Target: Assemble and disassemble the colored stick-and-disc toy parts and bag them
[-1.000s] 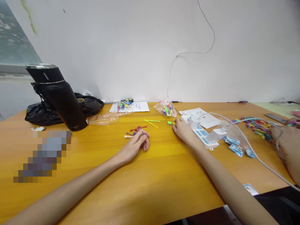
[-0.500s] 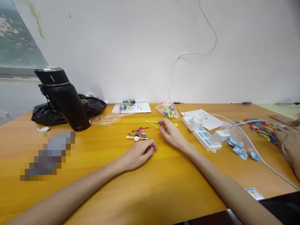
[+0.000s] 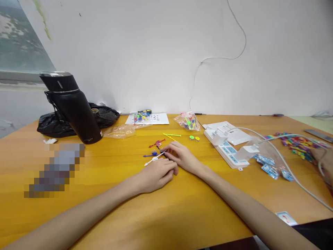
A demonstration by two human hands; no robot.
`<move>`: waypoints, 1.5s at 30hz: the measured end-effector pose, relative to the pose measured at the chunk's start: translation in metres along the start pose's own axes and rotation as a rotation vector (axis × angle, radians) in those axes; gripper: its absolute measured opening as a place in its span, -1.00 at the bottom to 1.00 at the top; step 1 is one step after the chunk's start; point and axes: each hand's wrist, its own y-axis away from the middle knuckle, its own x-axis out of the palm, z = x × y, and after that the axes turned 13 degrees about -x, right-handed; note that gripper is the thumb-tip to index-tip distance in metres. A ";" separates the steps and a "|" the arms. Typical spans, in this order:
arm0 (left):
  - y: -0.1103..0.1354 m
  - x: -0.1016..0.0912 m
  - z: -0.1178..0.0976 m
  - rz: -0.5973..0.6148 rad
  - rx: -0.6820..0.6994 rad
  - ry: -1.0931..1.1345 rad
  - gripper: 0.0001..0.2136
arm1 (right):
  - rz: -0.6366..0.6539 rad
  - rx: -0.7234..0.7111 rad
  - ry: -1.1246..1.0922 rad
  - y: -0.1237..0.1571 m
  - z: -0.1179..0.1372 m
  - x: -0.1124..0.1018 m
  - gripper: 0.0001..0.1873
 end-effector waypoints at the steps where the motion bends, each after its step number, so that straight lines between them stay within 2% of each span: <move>1: 0.000 0.000 0.000 0.002 -0.022 0.021 -0.84 | -0.015 0.016 -0.007 0.000 -0.001 0.000 -0.85; 8: -0.001 0.000 0.002 -0.055 -0.150 0.103 -0.83 | -0.081 0.072 -0.020 0.001 -0.008 -0.002 -0.85; 13: -0.001 0.001 0.001 -0.091 -0.081 -0.020 -0.83 | 0.001 -0.087 -0.005 0.001 -0.006 0.000 -0.73; 16: 0.000 0.003 0.000 -0.120 -0.066 -0.132 -0.86 | 0.011 -0.081 0.037 0.001 -0.006 0.001 -0.76; 20: 0.000 0.004 0.001 -0.206 -0.158 -0.194 -0.86 | -0.061 -0.004 0.060 0.002 -0.007 0.000 -0.81; 25: -0.001 0.001 0.000 -0.247 -0.234 -0.145 -0.86 | -0.142 0.038 0.106 0.001 -0.007 -0.003 -0.82; 29: -0.001 -0.002 0.000 -0.285 -0.281 -0.068 -0.88 | -0.302 0.098 0.144 0.000 -0.009 -0.005 -0.82; 31: -0.002 -0.002 0.001 -0.306 -0.319 -0.017 -0.90 | -0.401 0.150 0.082 -0.001 -0.010 -0.007 -0.81; 34: -0.004 -0.003 0.005 -0.332 -0.364 0.032 -0.89 | -0.495 0.228 -0.139 -0.003 -0.009 -0.009 -0.77; 38: -0.005 -0.003 0.011 -0.392 -0.412 0.057 -0.89 | -0.475 0.283 -0.527 -0.008 -0.004 -0.007 -0.72; 40: -0.005 -0.003 0.013 -0.415 -0.413 0.055 -0.90 | -0.445 0.297 -0.629 -0.009 -0.002 -0.006 -0.70; 42: -0.005 -0.004 0.014 -0.420 -0.401 0.051 -0.90 | -0.428 0.309 -0.616 -0.008 -0.002 -0.005 -0.69; 45: -0.005 -0.004 0.013 -0.394 -0.378 0.049 -0.90 | -0.415 0.342 -0.429 -0.005 -0.004 -0.005 -0.70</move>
